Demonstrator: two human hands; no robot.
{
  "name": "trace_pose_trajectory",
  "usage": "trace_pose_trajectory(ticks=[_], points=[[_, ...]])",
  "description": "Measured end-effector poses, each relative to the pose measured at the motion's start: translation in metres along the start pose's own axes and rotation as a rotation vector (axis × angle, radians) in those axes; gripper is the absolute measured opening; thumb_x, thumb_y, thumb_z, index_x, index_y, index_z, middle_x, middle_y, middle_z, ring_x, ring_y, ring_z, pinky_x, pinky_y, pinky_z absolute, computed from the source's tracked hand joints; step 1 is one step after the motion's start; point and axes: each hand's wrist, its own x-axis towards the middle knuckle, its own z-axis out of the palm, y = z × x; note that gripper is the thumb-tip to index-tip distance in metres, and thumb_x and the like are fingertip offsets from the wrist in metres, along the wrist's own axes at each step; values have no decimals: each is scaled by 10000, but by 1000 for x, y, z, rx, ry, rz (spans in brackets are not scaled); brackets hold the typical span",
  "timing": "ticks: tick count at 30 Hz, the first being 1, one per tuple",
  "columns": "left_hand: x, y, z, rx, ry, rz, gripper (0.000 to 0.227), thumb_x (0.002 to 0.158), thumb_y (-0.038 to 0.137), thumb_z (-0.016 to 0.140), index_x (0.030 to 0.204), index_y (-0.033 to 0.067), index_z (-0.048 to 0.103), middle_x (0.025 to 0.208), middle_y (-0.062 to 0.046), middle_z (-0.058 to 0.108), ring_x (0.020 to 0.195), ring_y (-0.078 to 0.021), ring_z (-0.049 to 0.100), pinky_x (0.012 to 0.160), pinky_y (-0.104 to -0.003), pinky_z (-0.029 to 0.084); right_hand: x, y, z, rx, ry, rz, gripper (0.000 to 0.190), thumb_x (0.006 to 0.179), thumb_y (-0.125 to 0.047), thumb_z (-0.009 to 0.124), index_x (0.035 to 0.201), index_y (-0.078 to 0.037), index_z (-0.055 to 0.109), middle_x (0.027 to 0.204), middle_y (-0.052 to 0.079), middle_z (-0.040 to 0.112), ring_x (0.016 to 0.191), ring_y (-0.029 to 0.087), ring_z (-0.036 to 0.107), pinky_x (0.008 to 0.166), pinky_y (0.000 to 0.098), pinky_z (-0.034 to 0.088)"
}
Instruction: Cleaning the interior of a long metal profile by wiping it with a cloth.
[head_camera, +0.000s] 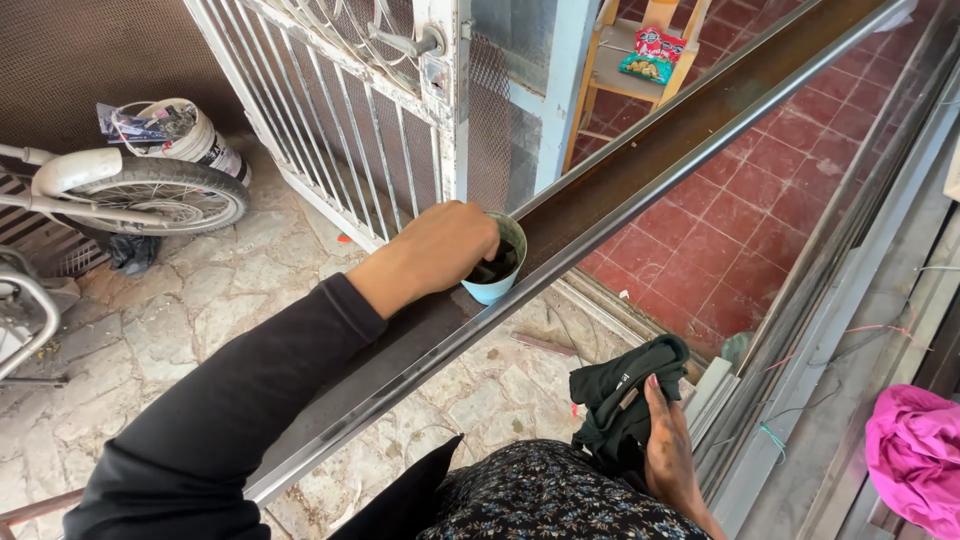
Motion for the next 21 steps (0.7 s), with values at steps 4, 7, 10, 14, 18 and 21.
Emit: trace_pose_trajectory(ticks=[4,7,10,14,18,21], points=[[15,-7,20,64,-58,76,501,533,-211,459,652,154,136,682,-17,72,633,-194,108,539,-358,181,1,-5,0,-2,8,-14,603,979,28,287,1582,18,284,1645,224,298,1541,353,262,1265,480,204],[29,-15,37,69,-116,73,503,671,-179,543,630,147,162,624,-17,154,576,-182,163,528,-341,284,0,-3,1,17,9,15,596,998,-1,309,1593,-5,279,1632,234,309,1533,364,274,1253,498,213],[38,-13,45,10,-172,62,505,695,-211,533,579,146,195,606,-17,195,534,-170,221,499,-332,268,-1,-9,0,4,0,80,660,936,51,270,1591,-20,297,1656,194,303,1536,330,278,1245,471,225],[40,-19,52,-20,-183,20,472,631,-236,520,575,126,223,587,-30,242,515,-194,262,476,-337,282,-6,-6,-1,-1,19,50,599,988,-7,279,1587,5,283,1653,223,288,1537,355,270,1251,480,221],[29,-15,33,-25,-179,4,493,711,-233,502,580,140,207,618,-8,196,538,-165,220,480,-320,252,-5,-2,0,-21,22,50,652,945,57,281,1593,-18,292,1661,186,300,1534,324,284,1251,470,222],[18,-11,-2,-34,-158,-21,342,775,-179,584,644,117,472,699,-44,484,649,-268,493,526,-391,407,-4,4,1,-18,45,10,632,966,51,273,1594,-14,292,1655,201,306,1529,340,293,1252,477,230]])
